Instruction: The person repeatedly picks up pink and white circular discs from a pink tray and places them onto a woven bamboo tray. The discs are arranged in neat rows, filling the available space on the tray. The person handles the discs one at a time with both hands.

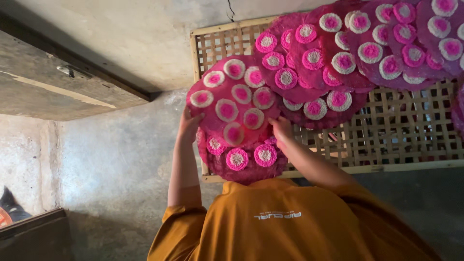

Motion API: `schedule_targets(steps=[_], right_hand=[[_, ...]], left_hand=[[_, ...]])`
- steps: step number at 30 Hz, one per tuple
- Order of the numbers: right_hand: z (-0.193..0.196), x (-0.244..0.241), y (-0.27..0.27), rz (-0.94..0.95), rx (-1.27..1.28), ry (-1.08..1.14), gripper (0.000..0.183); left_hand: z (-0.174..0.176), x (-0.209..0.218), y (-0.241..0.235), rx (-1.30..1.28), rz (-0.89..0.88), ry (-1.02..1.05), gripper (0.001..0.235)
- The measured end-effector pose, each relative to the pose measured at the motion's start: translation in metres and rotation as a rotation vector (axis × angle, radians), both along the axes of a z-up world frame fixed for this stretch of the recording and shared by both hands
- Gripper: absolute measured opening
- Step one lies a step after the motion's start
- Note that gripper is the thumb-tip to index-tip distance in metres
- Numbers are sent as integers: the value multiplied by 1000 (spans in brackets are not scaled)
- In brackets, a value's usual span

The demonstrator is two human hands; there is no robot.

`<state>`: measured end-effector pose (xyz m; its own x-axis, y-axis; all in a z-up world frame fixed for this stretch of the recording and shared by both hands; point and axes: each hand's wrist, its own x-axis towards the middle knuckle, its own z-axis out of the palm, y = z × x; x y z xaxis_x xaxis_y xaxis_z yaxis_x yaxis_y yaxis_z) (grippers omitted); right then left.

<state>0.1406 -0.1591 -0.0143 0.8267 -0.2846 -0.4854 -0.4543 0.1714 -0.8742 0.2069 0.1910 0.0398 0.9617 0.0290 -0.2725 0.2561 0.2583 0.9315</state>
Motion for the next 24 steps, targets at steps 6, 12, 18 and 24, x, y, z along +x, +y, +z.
schedule_targets(steps=[6, 12, 18, 24], right_hand=[[-2, -22, 21, -26, -997, -230, 29], [0, -12, 24, -174, -455, -173, 25], [6, 9, 21, -215, -444, -118, 31], [57, 18, 30, -27, -905, -700, 21]], left_hand=[[-23, -23, 1, 337, 10, 107, 65], [-47, -2, -1, 323, 97, 191, 47], [-52, 3, 11, 191, 20, 195, 48], [-42, 1, 20, 622, -43, 51, 17]])
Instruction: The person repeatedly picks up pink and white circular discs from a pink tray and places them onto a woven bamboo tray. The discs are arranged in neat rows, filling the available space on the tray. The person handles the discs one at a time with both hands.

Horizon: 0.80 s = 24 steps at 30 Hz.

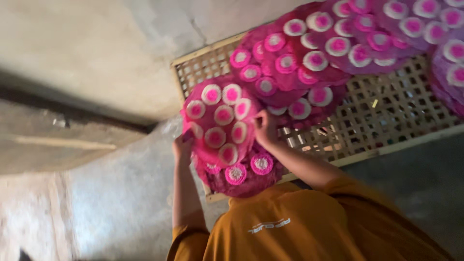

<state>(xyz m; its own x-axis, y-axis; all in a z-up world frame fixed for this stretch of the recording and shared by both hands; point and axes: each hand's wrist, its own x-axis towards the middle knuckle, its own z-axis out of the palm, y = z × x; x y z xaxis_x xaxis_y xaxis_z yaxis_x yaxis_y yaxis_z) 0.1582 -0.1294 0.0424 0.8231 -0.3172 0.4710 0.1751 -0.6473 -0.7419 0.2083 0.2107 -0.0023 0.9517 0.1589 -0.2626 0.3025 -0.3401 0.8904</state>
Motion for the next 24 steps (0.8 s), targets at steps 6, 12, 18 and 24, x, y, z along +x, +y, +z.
schedule_targets(steps=[6, 12, 18, 24], right_hand=[[101, -16, 1, 351, 432, 189, 16], [184, -76, -87, 479, 740, 195, 15], [219, -164, -253, 317, 782, -1, 13], [227, -247, -454, -48, 344, -63, 12]], left_hand=[[99, 13, 6, -542, -46, -42, 12], [226, 2, -63, -353, -328, -85, 27], [280, -43, -257, -460, -471, -137, 32], [287, -91, -502, -542, -562, -217, 45]])
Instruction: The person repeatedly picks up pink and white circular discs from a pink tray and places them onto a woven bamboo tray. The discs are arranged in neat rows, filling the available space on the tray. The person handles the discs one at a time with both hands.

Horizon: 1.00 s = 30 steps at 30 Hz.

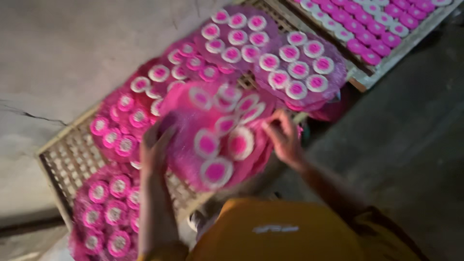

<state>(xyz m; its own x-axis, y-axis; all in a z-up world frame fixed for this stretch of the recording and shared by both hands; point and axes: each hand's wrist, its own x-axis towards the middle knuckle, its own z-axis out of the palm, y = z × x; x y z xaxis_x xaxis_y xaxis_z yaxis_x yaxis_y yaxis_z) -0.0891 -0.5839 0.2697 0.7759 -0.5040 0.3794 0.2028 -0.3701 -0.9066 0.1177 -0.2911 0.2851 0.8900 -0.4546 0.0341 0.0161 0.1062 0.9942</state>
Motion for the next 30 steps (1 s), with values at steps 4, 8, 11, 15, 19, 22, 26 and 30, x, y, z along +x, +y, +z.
schedule_targets(steps=[4, 8, 11, 15, 19, 22, 26, 30], right_hand=[[14, -44, -116, -135, -154, -132, 18], [22, -77, -218, -243, -168, -185, 17], [25, -95, -284, -304, -106, -212, 17], [17, -115, -373, -361, -7, -229, 18], [19, -137, -461, -433, 35, -124, 19], [35, -138, -541, -403, 12, -206, 19], [31, -151, -634, -464, 80, -153, 16], [28, -154, -743, -475, 37, -212, 16]], left_hand=[[8, -28, -150, 189, -81, -56, 39], [16, -38, -278, -144, -330, -65, 29], [26, -38, -360, -132, -428, -13, 32], [30, -34, -466, -5, -480, -136, 33], [32, -40, -570, 76, -518, -250, 36], [46, -38, -666, 96, -522, -420, 38], [30, -38, -793, -52, -663, -170, 40], [14, -30, -920, -12, -653, -233, 38]])
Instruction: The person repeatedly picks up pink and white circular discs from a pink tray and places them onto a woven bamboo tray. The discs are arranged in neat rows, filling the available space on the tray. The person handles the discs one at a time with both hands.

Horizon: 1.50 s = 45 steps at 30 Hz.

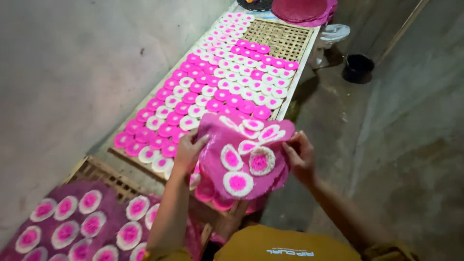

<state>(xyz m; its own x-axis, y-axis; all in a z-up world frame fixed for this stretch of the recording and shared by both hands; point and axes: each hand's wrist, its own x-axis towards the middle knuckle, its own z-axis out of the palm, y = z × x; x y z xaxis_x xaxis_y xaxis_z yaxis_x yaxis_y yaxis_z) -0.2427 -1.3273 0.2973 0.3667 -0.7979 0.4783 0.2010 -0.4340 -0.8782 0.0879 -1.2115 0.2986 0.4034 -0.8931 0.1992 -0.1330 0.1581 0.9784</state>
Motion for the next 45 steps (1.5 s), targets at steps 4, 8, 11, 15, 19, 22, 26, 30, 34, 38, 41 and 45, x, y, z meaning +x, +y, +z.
schedule_targets(steps=[4, 8, 11, 15, 19, 22, 26, 30, 34, 38, 41, 45], right_hand=[[-6, -2, -114, 24, -28, -33, 15], [-15, 11, -248, 45, -164, 6, 6], [-34, 23, -325, 47, -165, 74, 6], [-32, 65, -430, -18, -325, 95, 9], [-75, 71, -471, 460, 94, 108, 7], [-121, 47, -487, 786, 335, 444, 29], [-157, 44, -556, 977, 276, 639, 27], [-146, 78, -644, 1028, 266, 685, 21], [-143, 103, -716, 1042, 204, 733, 19], [-139, 159, -773, 971, 595, 691, 17], [-143, 223, -809, 995, 1112, 638, 28], [-162, 249, -862, 1160, 1114, 499, 20]], left_hand=[[-16, 0, -122, 58, 45, 55, 37], [-23, 14, -253, 194, 216, 60, 38], [-45, 25, -321, 244, 303, 109, 42], [-30, 68, -408, 295, 499, -238, 49], [-56, 104, -443, 241, 604, -362, 46], [-91, 111, -458, 368, 857, -632, 46], [-146, 81, -522, 551, 778, -601, 35], [-157, 58, -625, 705, 678, -469, 36], [-150, 62, -688, 872, 778, -727, 40], [-128, 42, -707, 658, 826, -719, 24], [-107, 11, -732, 603, 705, -544, 25], [-91, -60, -769, 559, 586, -280, 45]])
